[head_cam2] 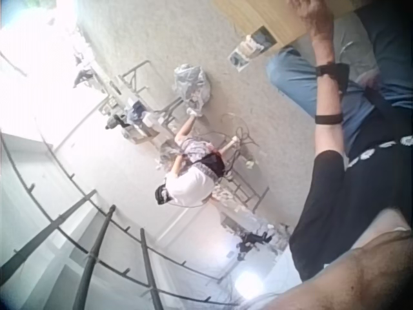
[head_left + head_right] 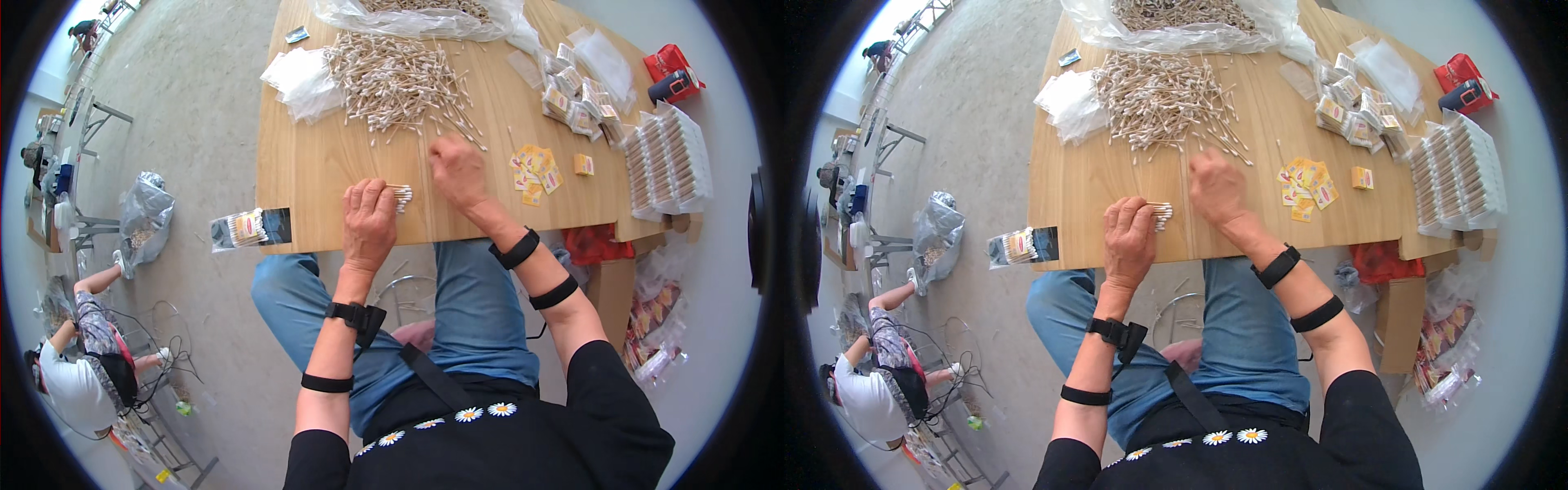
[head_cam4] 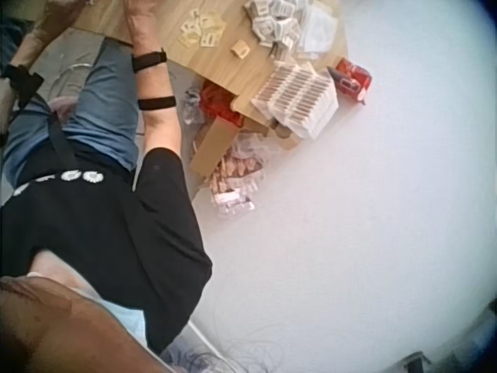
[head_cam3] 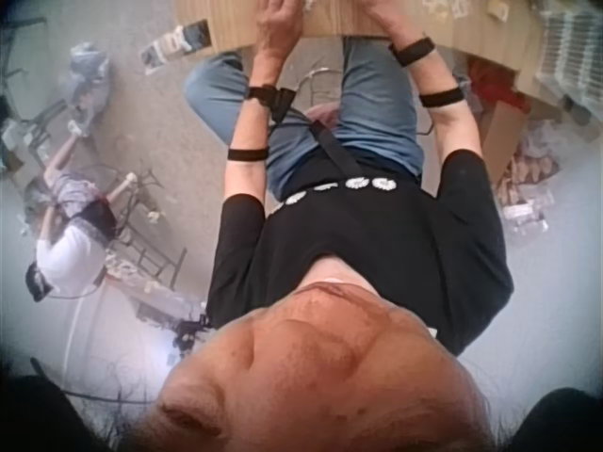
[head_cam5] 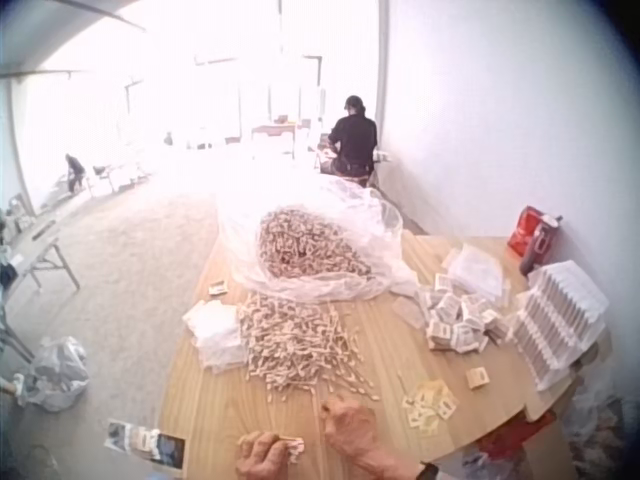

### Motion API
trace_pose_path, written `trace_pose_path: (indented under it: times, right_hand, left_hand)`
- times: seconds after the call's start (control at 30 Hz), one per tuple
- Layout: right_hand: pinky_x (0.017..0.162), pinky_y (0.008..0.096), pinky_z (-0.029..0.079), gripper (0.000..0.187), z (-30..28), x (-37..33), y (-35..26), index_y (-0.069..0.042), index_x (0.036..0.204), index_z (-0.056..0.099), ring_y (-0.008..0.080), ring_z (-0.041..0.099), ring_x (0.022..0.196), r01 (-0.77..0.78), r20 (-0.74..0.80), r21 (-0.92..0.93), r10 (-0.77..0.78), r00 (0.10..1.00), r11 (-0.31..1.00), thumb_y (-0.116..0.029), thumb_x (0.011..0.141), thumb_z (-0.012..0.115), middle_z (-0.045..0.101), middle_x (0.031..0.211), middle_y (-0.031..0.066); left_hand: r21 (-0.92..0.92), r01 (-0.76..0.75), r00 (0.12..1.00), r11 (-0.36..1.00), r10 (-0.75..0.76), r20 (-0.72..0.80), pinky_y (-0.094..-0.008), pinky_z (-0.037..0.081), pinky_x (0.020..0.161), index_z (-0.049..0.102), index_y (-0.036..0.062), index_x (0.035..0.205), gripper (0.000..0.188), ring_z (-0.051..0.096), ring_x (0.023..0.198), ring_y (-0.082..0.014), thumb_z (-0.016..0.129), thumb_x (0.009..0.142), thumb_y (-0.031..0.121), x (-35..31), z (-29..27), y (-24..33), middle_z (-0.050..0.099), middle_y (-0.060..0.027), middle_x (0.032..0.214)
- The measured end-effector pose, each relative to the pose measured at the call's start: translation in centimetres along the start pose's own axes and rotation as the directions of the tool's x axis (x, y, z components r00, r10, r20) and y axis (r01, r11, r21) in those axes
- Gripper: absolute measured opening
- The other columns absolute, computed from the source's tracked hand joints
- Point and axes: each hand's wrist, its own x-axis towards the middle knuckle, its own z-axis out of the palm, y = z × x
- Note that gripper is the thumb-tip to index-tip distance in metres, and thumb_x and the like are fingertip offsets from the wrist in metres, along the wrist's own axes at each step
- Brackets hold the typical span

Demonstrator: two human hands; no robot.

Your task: Organizing and packing small wooden sticks into packaging sleeves at a workshop table.

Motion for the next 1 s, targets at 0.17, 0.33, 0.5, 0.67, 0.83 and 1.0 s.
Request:
trace_pose_path:
  times: [0.17, 0.33, 0.5, 0.67, 0.83, 1.0]
  right_hand:
    - [0.072, 0.0455, 0.055, 0.006, -3.1, 0.9, 2.8, -0.005, 0.089, 0.063, 0.0363, 0.066, 0.084, -0.233, -0.269, -0.267, 0.160, 0.950, 0.935, -0.007, 0.084, 0.061, 0.062, 0.093, 0.0174]
    - [0.074, 0.0451, 0.055, 0.011, -2.0, 0.5, 5.3, -0.003, 0.092, 0.065, 0.0364, 0.066, 0.087, -0.311, -0.213, -0.281, 0.257, 0.943, 0.908, -0.006, 0.083, 0.060, 0.062, 0.094, 0.0189]
    - [0.077, 0.0463, 0.055, 0.012, -1.0, 2.0, 3.7, -0.003, 0.092, 0.066, 0.0374, 0.066, 0.085, -0.008, -0.165, -0.008, 0.006, 0.986, 1.000, -0.006, 0.083, 0.058, 0.065, 0.097, 0.0188]
    - [0.079, 0.0466, 0.053, 0.020, -5.4, 2.3, 6.6, -0.001, 0.096, 0.068, 0.0381, 0.066, 0.089, -0.341, -0.244, -0.228, 0.286, 0.927, 0.912, -0.014, 0.081, 0.062, 0.067, 0.096, 0.0199]
    - [0.076, 0.0452, 0.058, 0.017, -6.4, 2.1, 8.7, -0.004, 0.092, 0.071, 0.0357, 0.071, 0.089, -0.467, -0.116, -0.461, 0.470, 0.875, 0.755, -0.016, 0.082, 0.063, 0.071, 0.099, 0.0191]
    - [0.076, 0.0464, 0.056, 0.017, -2.0, 4.1, 4.7, -0.002, 0.082, 0.071, 0.0382, 0.071, 0.086, -0.387, -0.063, -0.319, 0.388, 0.919, 0.865, -0.016, 0.080, 0.062, 0.071, 0.083, 0.0209]
  left_hand:
    - [0.018, 0.009, 1.000, 1.000, -0.009, -0.013, -0.0464, 0.044, 0.097, 0.063, 0.0021, 0.099, 0.018, 0.057, 0.105, -0.0319, 0.063, 0.081, 0.005, 0.1, -0.2, 0.0, 0.060, -0.0114, 0.105]
    - [0.027, 0.001, 1.000, 1.000, -0.001, 0.004, -0.0456, 0.045, 0.095, 0.063, 0.0033, 0.098, 0.016, 0.058, 0.104, -0.0320, 0.064, 0.082, 0.004, 0.3, -0.1, 0.1, 0.060, -0.0113, 0.104]
    - [0.003, 0.005, 1.000, 1.000, -0.005, -0.008, -0.0445, 0.045, 0.094, 0.065, 0.0034, 0.098, 0.017, 0.058, 0.102, -0.0317, 0.069, 0.082, 0.006, 0.1, 0.0, 0.0, 0.061, -0.0107, 0.102]
    - [-0.003, 0.013, 1.000, 1.000, -0.013, -0.004, -0.0449, 0.045, 0.093, 0.065, 0.0028, 0.100, 0.018, 0.058, 0.103, -0.0319, 0.068, 0.082, 0.005, 0.0, -0.3, -0.1, 0.061, -0.0106, 0.102]
    - [-0.006, 0.008, 1.000, 1.000, -0.008, -0.010, -0.0451, 0.045, 0.093, 0.065, 0.0023, 0.100, 0.019, 0.058, 0.103, -0.0320, 0.068, 0.081, 0.005, 0.2, -0.3, 0.1, 0.061, -0.0106, 0.102]
    - [0.008, 0.010, 1.000, 1.000, -0.010, -0.012, -0.0451, 0.045, 0.093, 0.065, 0.0026, 0.100, 0.019, 0.058, 0.103, -0.0319, 0.068, 0.081, 0.004, 0.1, -0.3, 0.0, 0.061, -0.0104, 0.102]
